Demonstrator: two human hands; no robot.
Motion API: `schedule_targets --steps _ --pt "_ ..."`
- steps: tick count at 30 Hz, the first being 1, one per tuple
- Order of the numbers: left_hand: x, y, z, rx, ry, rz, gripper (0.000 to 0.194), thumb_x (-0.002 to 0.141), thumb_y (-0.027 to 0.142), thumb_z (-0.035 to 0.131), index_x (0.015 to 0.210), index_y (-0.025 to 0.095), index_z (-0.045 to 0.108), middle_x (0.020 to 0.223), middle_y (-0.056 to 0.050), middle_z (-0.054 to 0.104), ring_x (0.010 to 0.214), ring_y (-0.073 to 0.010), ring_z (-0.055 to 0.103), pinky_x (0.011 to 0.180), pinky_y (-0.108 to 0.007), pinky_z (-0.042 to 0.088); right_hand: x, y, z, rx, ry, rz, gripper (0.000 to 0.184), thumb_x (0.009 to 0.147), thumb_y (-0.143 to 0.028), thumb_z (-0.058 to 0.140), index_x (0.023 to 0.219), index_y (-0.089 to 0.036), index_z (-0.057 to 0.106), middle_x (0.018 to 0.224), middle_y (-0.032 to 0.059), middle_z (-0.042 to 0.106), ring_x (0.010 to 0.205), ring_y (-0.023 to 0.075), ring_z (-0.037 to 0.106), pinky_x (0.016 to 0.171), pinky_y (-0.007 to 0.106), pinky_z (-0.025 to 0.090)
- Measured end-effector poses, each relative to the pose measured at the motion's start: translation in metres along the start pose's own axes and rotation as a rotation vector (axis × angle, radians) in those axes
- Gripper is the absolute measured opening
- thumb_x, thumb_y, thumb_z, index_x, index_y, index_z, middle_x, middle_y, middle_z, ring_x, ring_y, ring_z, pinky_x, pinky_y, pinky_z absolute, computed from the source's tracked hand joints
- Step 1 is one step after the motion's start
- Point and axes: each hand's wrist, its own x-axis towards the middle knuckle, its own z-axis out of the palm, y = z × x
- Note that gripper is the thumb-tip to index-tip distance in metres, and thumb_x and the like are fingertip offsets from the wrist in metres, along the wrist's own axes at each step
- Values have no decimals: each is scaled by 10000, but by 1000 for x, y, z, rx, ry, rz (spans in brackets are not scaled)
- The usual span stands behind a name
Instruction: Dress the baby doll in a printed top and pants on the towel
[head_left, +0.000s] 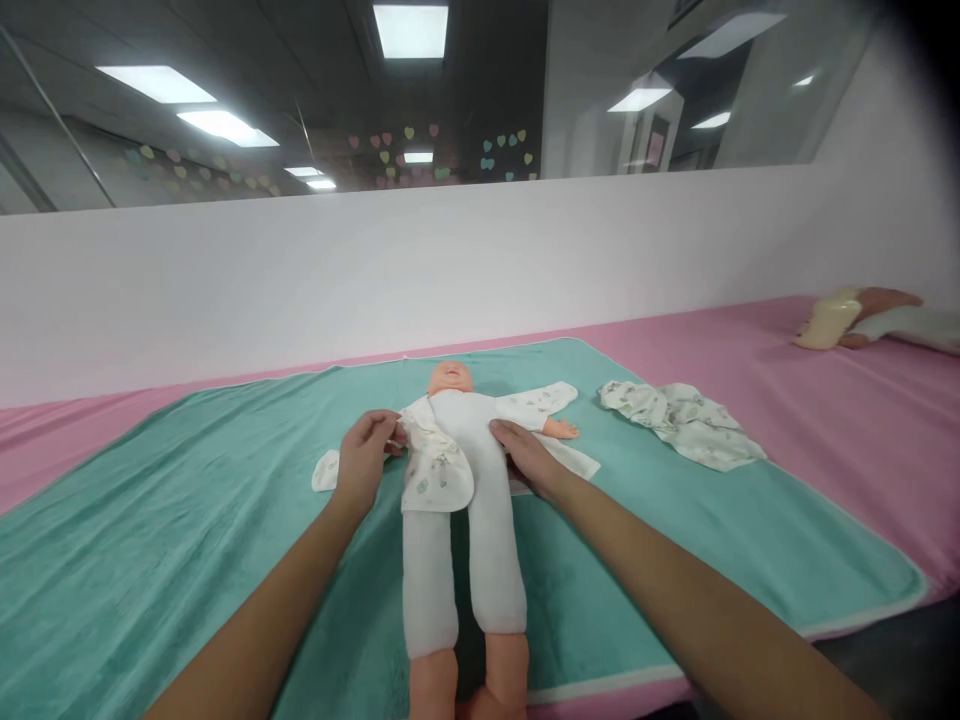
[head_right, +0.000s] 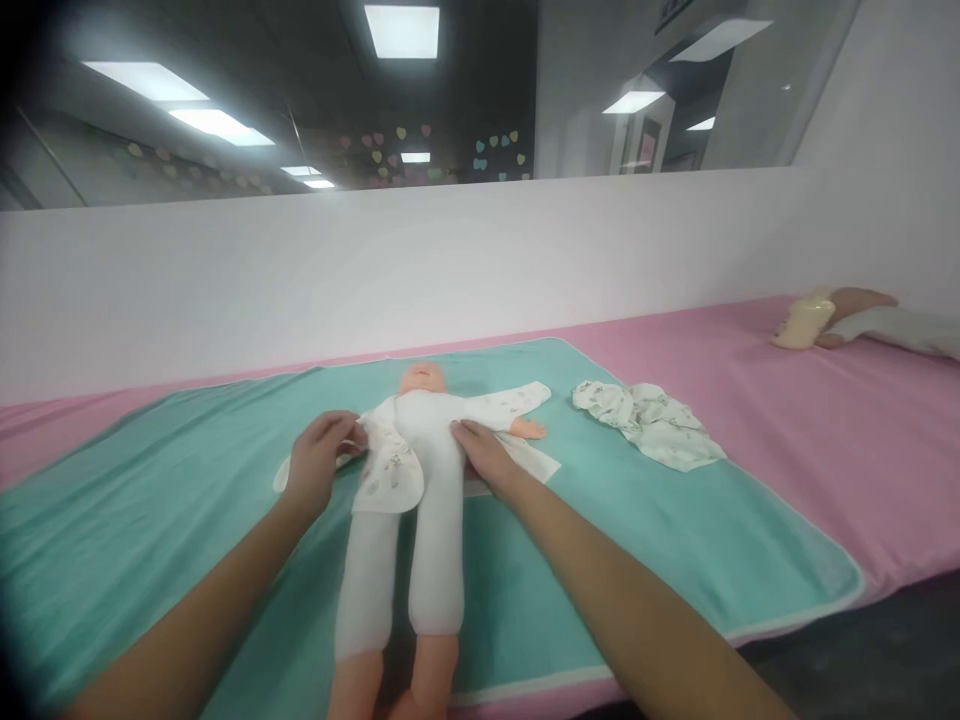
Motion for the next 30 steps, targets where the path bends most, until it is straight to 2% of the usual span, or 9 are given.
schedule_targets --steps 2,4,7,12,17,21,25,27,30 --pt "3 -15 -2 314 7 100 225 811 372 505 921 201 601 921 -53 618 866 -207 563 822 -349 452 5 -1 -8 -86 -35 -40 400 792 -553 522 976 -207 603 955 52 642 746 174 612 601 294 530" --pt "2 -24 -1 496 -69 235 255 842 374 459 957 208 614 1054 -71 609 1014 -233 533 949 -382 392 10 0 -16 -261 -15 -97 299 838 -466 472 902 -198 587 852 36 640 673 150 608 582 272 517" --pt "0 -21 7 556 -115 334 308 878 383 404 1019 200 609 1153 -78 582 1111 -234 501 1011 -370 353 15 2 -24 -560 55 -172 206 854 -308 413 847 -192 583 785 32 645 664 152 607 622 281 497" --pt "2 5 32 577 -234 283 414 905 416 354 1187 208 574 1309 -58 514 1192 -233 466 1054 -362 321 14 -3 -30 -791 170 -264 195 813 -204 440 815 -193 635 924 68 664 909 218 577 845 346 409" --pt "10 34 69 752 -386 256 472 898 481 348 1261 246 537 1384 1 447 1279 -224 382 1102 -357 253 12 -3 -31 -944 159 -265 269 782 -153 465 986 -157 640 1085 120 636 1048 249 536 947 373 334" --pt "31 50 104 849 -543 283 478 909 512 308 1252 273 540 1298 13 537 1212 -216 460 1048 -337 329 12 2 -30 -1110 161 -291 487 781 -198 494 1267 -168 485 1318 121 497 1256 261 366 1064 445 172" --pt "61 44 143 1000 -598 343 514 875 464 409 1325 217 446 1368 -35 463 1241 -233 425 1031 -345 337 14 3 -33 -1290 223 -290 603 813 -256 456 1393 -168 316 1436 115 354 1354 262 187 1078 515 90" --pt "72 39 163 1062 -668 389 533 876 473 404 1328 190 423 1379 -67 444 1249 -243 410 1020 -346 340 16 1 -36 -1313 271 -294 607 813 -248 447 1398 -157 310 1451 112 329 1369 279 133 1075 535 64" --pt "80 36 191 1149 -743 440 507 890 497 350 1310 216 390 1323 -72 479 1160 -224 488 901 -314 423 17 -4 -42 -1324 339 -299 593 796 -174 430 1383 -157 346 1455 102 326 1374 298 106 1069 534 77"
